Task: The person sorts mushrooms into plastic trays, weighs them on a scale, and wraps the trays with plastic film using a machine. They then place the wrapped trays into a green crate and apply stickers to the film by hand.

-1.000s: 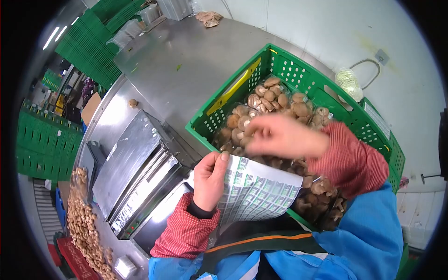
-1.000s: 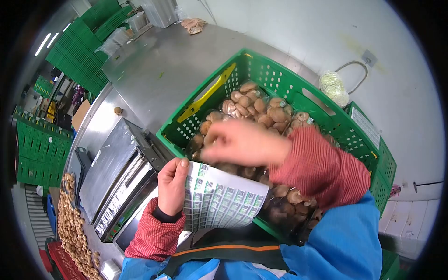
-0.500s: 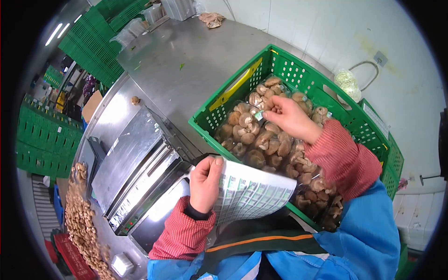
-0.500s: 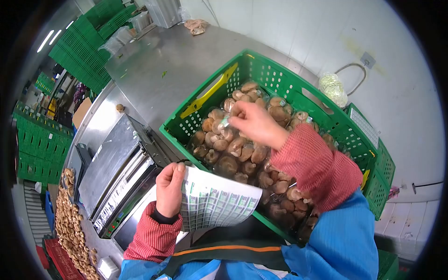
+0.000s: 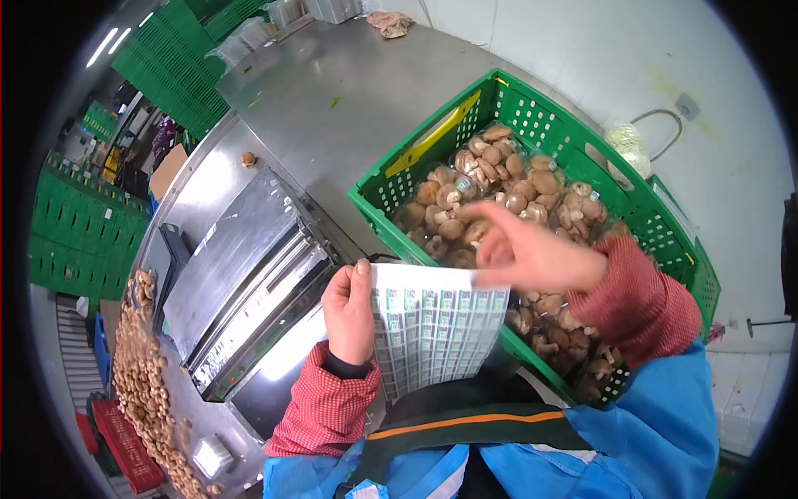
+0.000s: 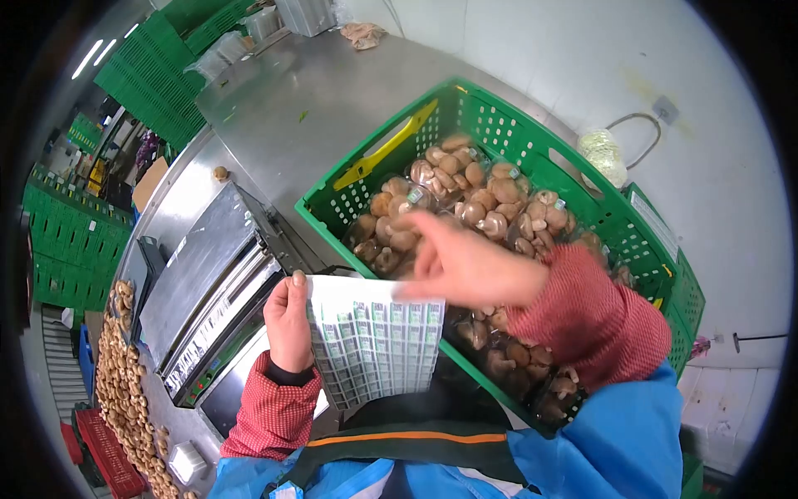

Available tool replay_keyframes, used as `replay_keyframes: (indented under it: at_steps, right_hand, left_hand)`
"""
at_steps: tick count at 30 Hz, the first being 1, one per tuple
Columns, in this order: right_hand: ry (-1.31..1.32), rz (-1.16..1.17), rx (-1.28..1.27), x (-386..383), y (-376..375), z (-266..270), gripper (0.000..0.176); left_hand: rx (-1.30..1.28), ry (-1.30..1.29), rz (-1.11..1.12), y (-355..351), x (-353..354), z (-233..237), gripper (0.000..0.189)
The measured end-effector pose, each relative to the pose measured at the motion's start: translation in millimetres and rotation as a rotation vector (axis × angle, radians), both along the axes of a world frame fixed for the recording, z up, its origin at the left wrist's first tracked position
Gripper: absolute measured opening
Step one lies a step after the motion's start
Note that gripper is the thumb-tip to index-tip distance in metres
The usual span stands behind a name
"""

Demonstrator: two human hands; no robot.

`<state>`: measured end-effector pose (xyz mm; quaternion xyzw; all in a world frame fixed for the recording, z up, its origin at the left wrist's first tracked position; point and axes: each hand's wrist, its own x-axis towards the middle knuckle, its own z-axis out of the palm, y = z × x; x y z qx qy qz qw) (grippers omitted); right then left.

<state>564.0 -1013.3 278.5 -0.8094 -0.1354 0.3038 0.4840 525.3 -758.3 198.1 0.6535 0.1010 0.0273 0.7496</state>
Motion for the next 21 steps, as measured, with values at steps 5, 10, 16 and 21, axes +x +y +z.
replay_keyframes:
  at_steps: [5, 10, 16, 21]
  right_hand:
    - [-0.113, -0.24, 0.386, -65.3, -6.2, -10.6, 0.054]
    - [-0.15, -0.417, 0.481, -86.5, -15.4, -22.2, 0.032]
    - [-0.147, -0.513, 0.459, -133.0, -3.9, -4.1, 0.029]
    - [-0.238, -0.556, 0.325, -160.9, -8.6, -7.9, 0.028]
  left_hand:
    - [-0.155, -0.071, 0.029, -8.5, -7.6, 15.3, 0.012]
    - [-0.066, -0.252, -0.241, 3.5, -31.5, 15.5, 0.033]
    - [-0.093, -0.14, -0.569, 3.0, -49.3, 30.9, 0.044]
    - [-0.047, -0.074, -0.595, 3.0, -63.2, 31.8, 0.042]
